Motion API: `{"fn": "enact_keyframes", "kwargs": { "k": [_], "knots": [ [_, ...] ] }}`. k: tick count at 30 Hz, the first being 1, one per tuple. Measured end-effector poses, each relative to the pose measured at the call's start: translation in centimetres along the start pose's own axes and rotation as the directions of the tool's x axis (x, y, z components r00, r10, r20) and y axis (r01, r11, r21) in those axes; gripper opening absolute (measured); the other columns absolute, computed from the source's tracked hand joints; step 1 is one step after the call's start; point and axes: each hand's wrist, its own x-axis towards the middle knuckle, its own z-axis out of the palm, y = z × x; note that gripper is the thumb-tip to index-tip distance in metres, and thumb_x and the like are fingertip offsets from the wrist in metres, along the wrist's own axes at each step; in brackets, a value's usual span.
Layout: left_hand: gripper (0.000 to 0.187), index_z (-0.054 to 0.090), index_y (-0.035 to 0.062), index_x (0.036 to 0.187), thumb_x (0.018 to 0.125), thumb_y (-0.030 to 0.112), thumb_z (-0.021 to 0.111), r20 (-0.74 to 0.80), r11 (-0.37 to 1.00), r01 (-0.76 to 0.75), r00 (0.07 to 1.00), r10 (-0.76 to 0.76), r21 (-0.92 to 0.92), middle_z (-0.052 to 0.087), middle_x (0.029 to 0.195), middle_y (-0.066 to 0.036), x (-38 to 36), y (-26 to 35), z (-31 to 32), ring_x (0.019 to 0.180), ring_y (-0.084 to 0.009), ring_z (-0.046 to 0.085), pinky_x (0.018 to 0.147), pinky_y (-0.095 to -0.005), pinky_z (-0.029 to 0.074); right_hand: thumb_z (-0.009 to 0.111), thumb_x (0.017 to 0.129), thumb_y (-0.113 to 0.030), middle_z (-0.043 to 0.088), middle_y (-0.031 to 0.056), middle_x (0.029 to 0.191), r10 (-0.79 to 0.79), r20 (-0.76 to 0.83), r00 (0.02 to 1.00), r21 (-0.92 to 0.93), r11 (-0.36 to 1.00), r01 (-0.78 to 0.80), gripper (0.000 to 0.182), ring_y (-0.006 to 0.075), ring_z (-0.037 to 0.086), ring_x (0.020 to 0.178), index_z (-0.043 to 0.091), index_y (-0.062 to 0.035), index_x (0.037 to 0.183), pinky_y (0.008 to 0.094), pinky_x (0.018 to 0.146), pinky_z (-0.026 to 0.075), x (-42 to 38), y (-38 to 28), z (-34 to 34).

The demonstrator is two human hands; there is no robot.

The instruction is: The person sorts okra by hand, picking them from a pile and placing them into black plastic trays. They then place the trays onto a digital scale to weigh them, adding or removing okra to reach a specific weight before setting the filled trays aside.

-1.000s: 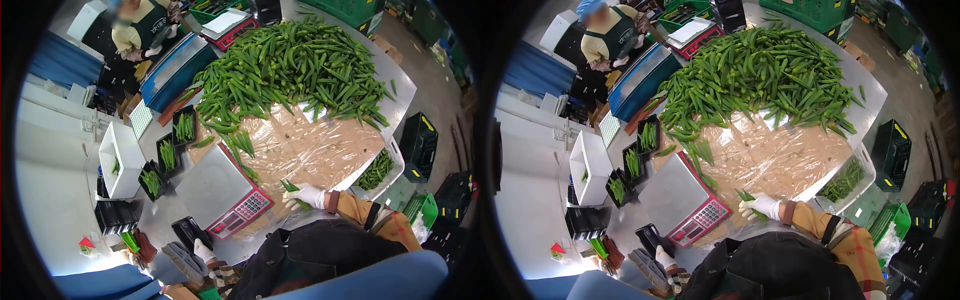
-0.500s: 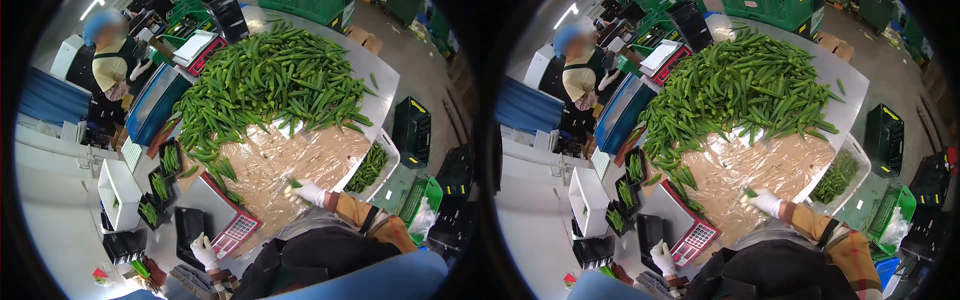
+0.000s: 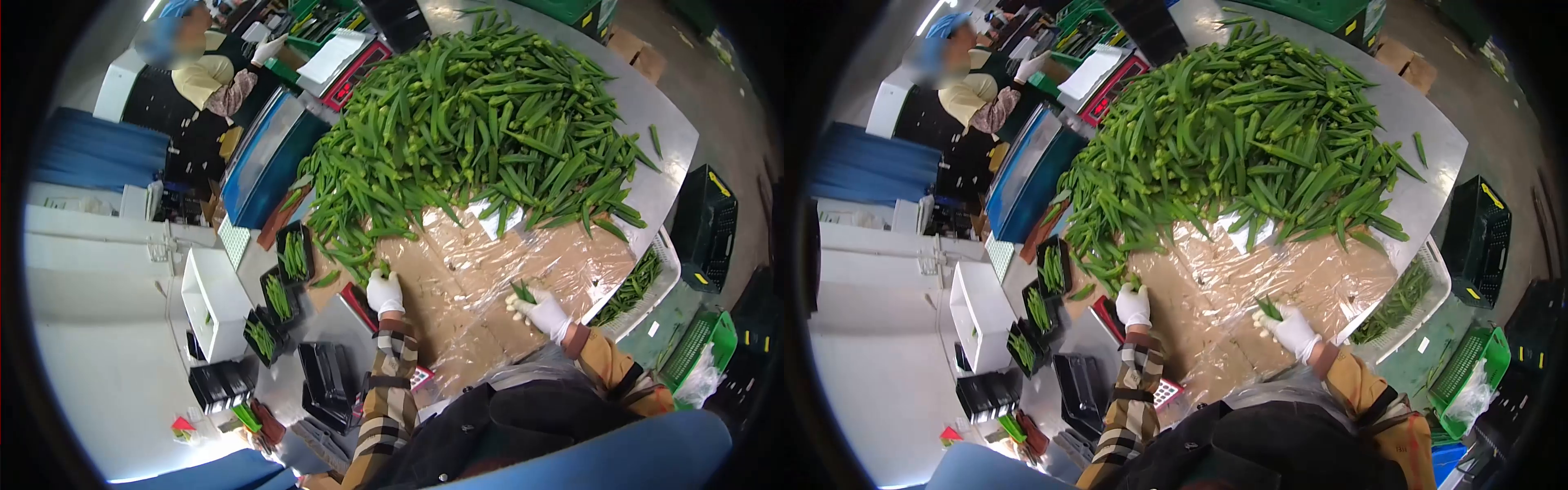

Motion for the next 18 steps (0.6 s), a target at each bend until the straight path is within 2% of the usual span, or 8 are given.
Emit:
{"fn": "enact_keyframes", "kwargs": {
  "k": [4, 7, 9, 10, 11, 12, 14, 18],
  "knots": [
    [0.03, 0.072, 0.0059, 0.092, 0.075, 0.031, 0.074, 0.09, 0.979, -0.073, 0.994, 0.057, 0.19, 0.072, 0.084, -0.015, 1.2, 1.3, 0.5, 0.078, -0.0312, 0.07, 0.072, -0.041, 0.055, 0.063, 0.095, -0.012, 0.07, 0.0032, 0.088, -0.067, -0.047, 0.997, 0.05, 0.996, 0.07, 0.019, 0.0058, 0.057, 0.063, 0.066, 0.0007, 0.108, 0.0207, 0.059, 0.047, -1.1, -3.0, -2.1],
    [0.027, 0.07, 0.0001, 0.099, 0.08, 0.017, 0.076, 0.268, 0.831, -0.143, 0.905, 0.329, -0.538, 0.07, 0.085, -0.004, -3.2, 9.7, -2.3, 0.076, -0.0132, 0.063, 0.069, -0.0269, 0.052, 0.068, 0.093, -0.018, 0.069, 0.0039, 0.088, -0.186, -0.212, 0.96, 0.058, 0.978, 0.202, 0.028, 0.005, 0.055, 0.061, 0.065, 0.002, 0.112, 0.0212, 0.056, 0.048, -0.7, -7.2, -5.7],
    [0.029, 0.068, -0.0006, 0.108, 0.083, 0.012, 0.075, 0.4, 0.673, -0.116, 0.726, 0.559, -0.731, 0.068, 0.093, -0.001, -7.4, 15.9, -2.5, 0.082, -0.0088, 0.059, 0.075, -0.0238, 0.049, 0.066, 0.094, -0.013, 0.068, 0.002, 0.094, -0.349, -0.441, 0.827, -0.032, 0.927, 0.374, 0.026, 0.0037, 0.056, 0.065, 0.062, -0.0007, 0.116, 0.019, 0.056, 0.046, -1.3, -13.1, -7.7],
    [0.03, 0.067, 0.0002, 0.112, 0.085, 0.011, 0.074, 0.486, 0.615, -0.03, 0.584, 0.65, -0.788, 0.067, 0.097, -0.001, -9.3, 18.4, -2.4, 0.086, -0.009, 0.058, 0.08, -0.0248, 0.048, 0.064, 0.094, -0.009, 0.066, -0.0014, 0.094, -0.645, -0.494, 0.583, -0.313, 0.757, 0.573, 0.023, 0.0032, 0.055, 0.067, 0.063, -0.0031, 0.116, 0.0177, 0.057, 0.044, -0.5, -14.4, -9.4],
    [0.036, 0.063, 0.0013, 0.12, 0.087, 0.012, 0.073, 0.517, 0.577, 0.0, 0.446, 0.731, -0.817, 0.066, 0.098, -0.001, -10.5, 21.2, -3.6, 0.087, -0.009, 0.059, 0.082, -0.0255, 0.048, 0.062, 0.093, -0.006, 0.066, -0.0017, 0.097, -0.528, -0.552, 0.646, -0.123, 0.817, 0.563, 0.023, 0.003, 0.054, 0.07, 0.064, -0.0029, 0.116, 0.0178, 0.06, 0.045, -1.9, -17.7, -10.4],
    [0.043, 0.06, 0.0023, 0.128, 0.088, 0.013, 0.072, 0.525, 0.54, 0.034, 0.295, 0.799, -0.841, 0.066, 0.098, -0.001, -10.7, 23.7, -4.3, 0.089, -0.009, 0.059, 0.084, -0.0262, 0.049, 0.06, 0.093, -0.002, 0.066, -0.0005, 0.1, -0.602, -0.588, 0.54, -0.224, 0.763, 0.607, 0.027, 0.003, 0.054, 0.071, 0.063, -0.0027, 0.12, 0.0181, 0.062, 0.044, -2.0, -19.4, -11.7],
    [0.048, 0.054, 0.0041, 0.135, 0.09, 0.012, 0.069, 0.291, 0.374, -0.2, 0.347, 0.891, -0.906, 0.066, 0.108, -0.005, -7.8, 27.1, -3.2, 0.095, -0.0099, 0.061, 0.09, -0.0291, 0.05, 0.055, 0.091, 0.003, 0.068, 0.0022, 0.105, -0.73, -0.541, 0.417, -0.361, 0.65, 0.669, 0.036, 0.0044, 0.057, 0.075, 0.061, -0.0022, 0.126, 0.0187, 0.064, 0.045, -1.7, -22.4, -13.7],
    [0.053, 0.051, 0.0032, 0.137, 0.088, 0.012, 0.07, 0.019, 0.41, -0.552, 0.58, 0.815, -0.726, 0.059, 0.132, -0.018, 1.3, 34.6, -3.8, 0.113, -0.023, 0.061, 0.098, -0.0357, 0.049, 0.051, 0.092, -0.001, 0.068, 0.0114, 0.114, -0.625, -0.467, 0.626, -0.253, 0.773, 0.582, 0.036, 0.0099, 0.064, 0.091, 0.06, -0.0003, 0.127, 0.024, 0.076, 0.049, 4.9, -25.5, -15.9]
  ]
}}
